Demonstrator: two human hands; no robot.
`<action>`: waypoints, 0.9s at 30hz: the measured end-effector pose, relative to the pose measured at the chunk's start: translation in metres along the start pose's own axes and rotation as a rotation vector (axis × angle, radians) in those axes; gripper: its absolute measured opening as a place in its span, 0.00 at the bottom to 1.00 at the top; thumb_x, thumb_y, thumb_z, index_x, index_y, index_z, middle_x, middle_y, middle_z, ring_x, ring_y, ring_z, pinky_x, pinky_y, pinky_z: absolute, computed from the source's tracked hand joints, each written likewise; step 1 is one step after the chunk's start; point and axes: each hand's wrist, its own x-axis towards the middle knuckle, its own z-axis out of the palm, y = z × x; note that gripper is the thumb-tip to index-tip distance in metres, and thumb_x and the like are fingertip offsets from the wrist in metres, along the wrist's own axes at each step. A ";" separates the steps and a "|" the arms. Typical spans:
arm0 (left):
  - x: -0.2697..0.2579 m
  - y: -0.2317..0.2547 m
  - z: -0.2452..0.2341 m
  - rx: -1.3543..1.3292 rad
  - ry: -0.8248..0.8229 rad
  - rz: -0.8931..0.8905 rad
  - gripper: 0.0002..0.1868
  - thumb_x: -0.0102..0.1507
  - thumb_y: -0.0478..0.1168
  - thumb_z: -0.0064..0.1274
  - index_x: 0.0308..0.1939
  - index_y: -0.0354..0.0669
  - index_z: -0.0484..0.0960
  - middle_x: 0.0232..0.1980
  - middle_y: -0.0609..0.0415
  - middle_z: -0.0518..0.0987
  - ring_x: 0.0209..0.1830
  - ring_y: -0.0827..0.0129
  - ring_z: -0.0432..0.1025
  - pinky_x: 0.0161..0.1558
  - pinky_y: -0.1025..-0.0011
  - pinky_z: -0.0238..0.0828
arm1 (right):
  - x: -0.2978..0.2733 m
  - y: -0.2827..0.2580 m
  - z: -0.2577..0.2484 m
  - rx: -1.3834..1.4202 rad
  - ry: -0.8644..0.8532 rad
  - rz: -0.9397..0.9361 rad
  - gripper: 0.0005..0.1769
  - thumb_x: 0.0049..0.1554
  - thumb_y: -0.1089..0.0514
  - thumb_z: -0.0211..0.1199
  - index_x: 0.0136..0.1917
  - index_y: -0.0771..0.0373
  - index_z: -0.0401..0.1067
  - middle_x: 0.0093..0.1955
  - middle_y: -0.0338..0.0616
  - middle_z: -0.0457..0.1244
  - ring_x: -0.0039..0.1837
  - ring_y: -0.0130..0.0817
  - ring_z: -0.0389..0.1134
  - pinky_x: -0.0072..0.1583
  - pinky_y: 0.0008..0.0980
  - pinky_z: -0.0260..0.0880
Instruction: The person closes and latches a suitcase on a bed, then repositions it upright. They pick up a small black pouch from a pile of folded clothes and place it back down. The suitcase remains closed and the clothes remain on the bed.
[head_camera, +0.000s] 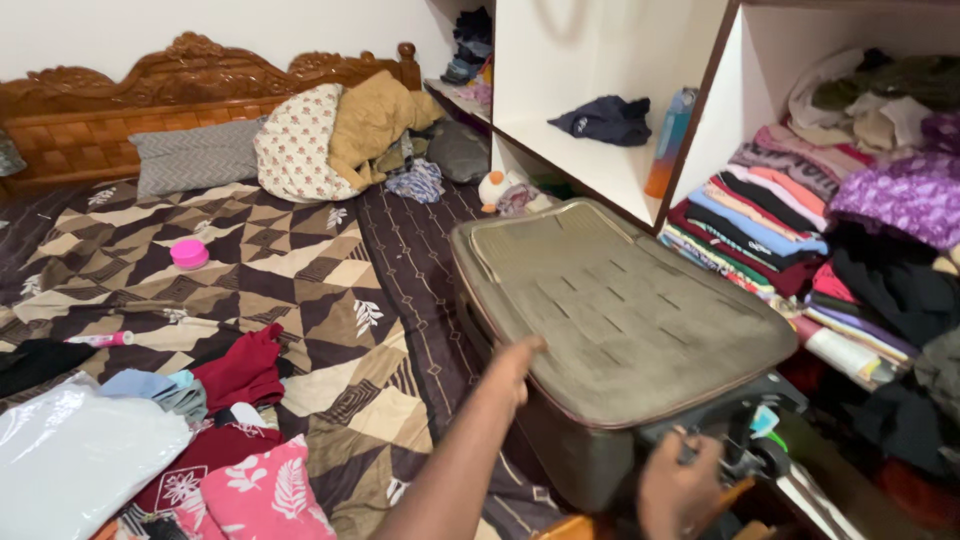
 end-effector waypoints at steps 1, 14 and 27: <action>0.006 0.006 0.003 -0.079 -0.022 -0.054 0.40 0.56 0.38 0.61 0.72 0.40 0.65 0.70 0.46 0.69 0.71 0.53 0.63 0.71 0.50 0.58 | -0.006 -0.009 0.002 -0.003 -0.020 -0.042 0.18 0.63 0.45 0.63 0.52 0.63 0.69 0.44 0.58 0.68 0.47 0.62 0.69 0.49 0.56 0.66; 0.039 0.016 -0.086 -0.226 -0.063 0.187 0.33 0.54 0.28 0.52 0.65 0.32 0.70 0.60 0.37 0.78 0.60 0.44 0.74 0.60 0.50 0.73 | -0.064 -0.067 0.016 0.121 -0.186 -0.179 0.17 0.61 0.50 0.59 0.48 0.67 0.63 0.46 0.58 0.61 0.49 0.64 0.65 0.49 0.56 0.62; 0.014 -0.023 -0.041 0.030 0.359 0.376 0.24 0.65 0.37 0.48 0.65 0.35 0.66 0.64 0.39 0.76 0.63 0.52 0.72 0.62 0.58 0.67 | -0.040 -0.013 0.070 0.188 -0.182 -0.213 0.15 0.59 0.51 0.58 0.49 0.66 0.64 0.46 0.57 0.63 0.50 0.62 0.65 0.51 0.53 0.64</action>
